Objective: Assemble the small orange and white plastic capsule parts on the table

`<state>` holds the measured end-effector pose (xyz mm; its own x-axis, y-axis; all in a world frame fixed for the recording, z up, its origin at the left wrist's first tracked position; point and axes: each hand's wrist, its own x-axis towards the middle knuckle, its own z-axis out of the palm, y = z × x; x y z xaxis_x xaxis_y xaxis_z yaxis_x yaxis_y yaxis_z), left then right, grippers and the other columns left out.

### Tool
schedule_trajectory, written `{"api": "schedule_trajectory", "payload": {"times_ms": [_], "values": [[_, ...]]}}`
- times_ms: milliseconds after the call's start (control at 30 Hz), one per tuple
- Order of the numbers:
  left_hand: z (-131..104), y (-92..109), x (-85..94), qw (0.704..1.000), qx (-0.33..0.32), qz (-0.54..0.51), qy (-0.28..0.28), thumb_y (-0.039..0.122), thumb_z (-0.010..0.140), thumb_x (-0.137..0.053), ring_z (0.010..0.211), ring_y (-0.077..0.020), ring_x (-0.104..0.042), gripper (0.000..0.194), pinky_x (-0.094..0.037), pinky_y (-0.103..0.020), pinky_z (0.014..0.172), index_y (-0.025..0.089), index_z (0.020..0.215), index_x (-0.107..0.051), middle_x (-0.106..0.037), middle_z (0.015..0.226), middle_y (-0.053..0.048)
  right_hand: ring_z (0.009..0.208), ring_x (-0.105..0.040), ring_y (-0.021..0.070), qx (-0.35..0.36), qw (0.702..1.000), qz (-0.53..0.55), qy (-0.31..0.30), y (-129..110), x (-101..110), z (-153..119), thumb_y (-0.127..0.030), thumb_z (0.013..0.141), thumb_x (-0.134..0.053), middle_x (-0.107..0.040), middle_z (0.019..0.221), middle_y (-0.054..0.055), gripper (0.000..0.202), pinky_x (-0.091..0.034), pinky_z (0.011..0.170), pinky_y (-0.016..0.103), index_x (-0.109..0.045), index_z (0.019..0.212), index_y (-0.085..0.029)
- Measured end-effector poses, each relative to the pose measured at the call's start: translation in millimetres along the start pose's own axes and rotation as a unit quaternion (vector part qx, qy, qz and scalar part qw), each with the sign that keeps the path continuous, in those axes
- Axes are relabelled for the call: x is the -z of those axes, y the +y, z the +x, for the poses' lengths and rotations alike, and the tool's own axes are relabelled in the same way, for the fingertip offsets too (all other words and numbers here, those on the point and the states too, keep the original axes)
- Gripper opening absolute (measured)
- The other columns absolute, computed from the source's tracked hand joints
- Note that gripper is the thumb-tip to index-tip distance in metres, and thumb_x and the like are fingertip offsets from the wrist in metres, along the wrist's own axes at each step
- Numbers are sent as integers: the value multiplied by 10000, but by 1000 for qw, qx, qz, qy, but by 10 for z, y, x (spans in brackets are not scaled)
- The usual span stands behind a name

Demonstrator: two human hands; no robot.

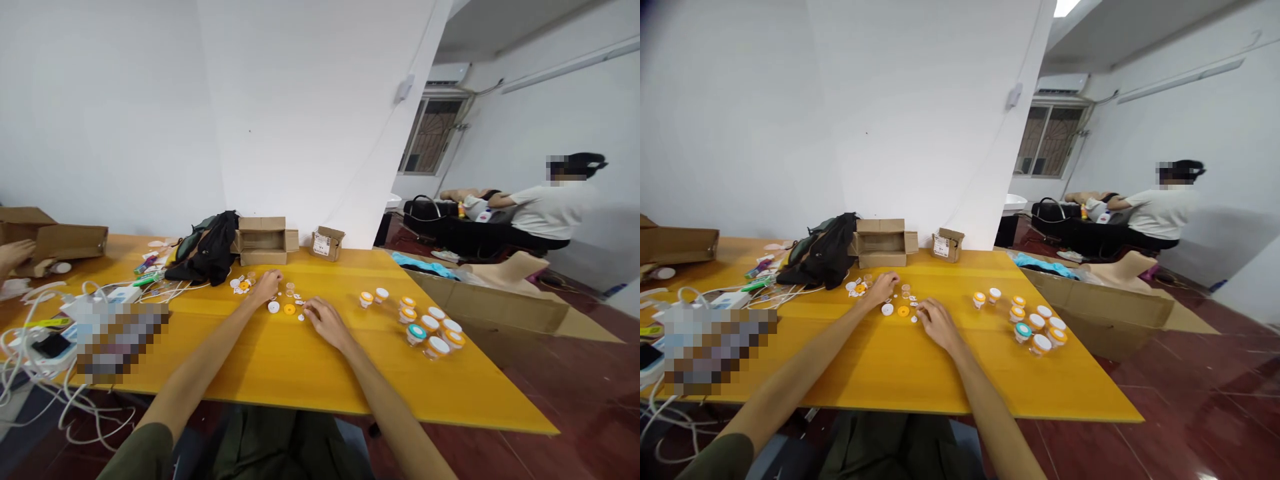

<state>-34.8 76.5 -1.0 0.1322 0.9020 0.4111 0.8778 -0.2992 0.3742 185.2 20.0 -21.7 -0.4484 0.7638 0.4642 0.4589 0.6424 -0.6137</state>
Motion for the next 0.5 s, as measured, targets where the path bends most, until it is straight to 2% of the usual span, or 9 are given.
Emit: {"api": "schedule_trajectory", "payload": {"times_ms": [100, 200, 300, 500], "values": [[-57, 4, 59, 1000, 7, -13, 17, 84, 848, -437, 809, -192, -644, 247, -496, -293, 760, 196, 863, -656, -705, 851, -54, 840, -617, 189, -1, 1000, 11, 0, 21, -7, 1, -150, 865, -502, -646, 886, 37, 146, -488, 796, 325, -629, 849, -222], [-136, 13, 117, 997, 6, -73, 40, 142, 848, -463, 760, -183, -648, 201, -512, -291, 739, 195, 836, -656, -712, 822, -38, 860, -618, 198, 9, 1000, 11, -12, 8, -14, -7, -184, 853, -536, -646, 890, 37, 106, -490, 804, 334, -633, 835, -224], [-215, 30, 159, 989, 9, -135, 52, 131, 809, -487, 724, -171, -646, 172, -520, -287, 728, 192, 786, -646, -709, 789, -17, 906, -621, 209, 17, 1000, 1, -19, -16, -19, -14, -192, 849, -547, -654, 917, 43, 99, -486, 833, 347, -640, 838, -223], [-331, 78, 188, 982, 3, -182, 47, 134, 774, -525, 699, -151, -623, 124, -515, -276, 713, 184, 754, -636, -688, 743, 1, 989, -607, 222, 40, 996, -73, -17, -87, -84, 11, -215, 854, -575, -667, 1044, 63, 152, -463, 898, 366, -649, 985, -230]]}}
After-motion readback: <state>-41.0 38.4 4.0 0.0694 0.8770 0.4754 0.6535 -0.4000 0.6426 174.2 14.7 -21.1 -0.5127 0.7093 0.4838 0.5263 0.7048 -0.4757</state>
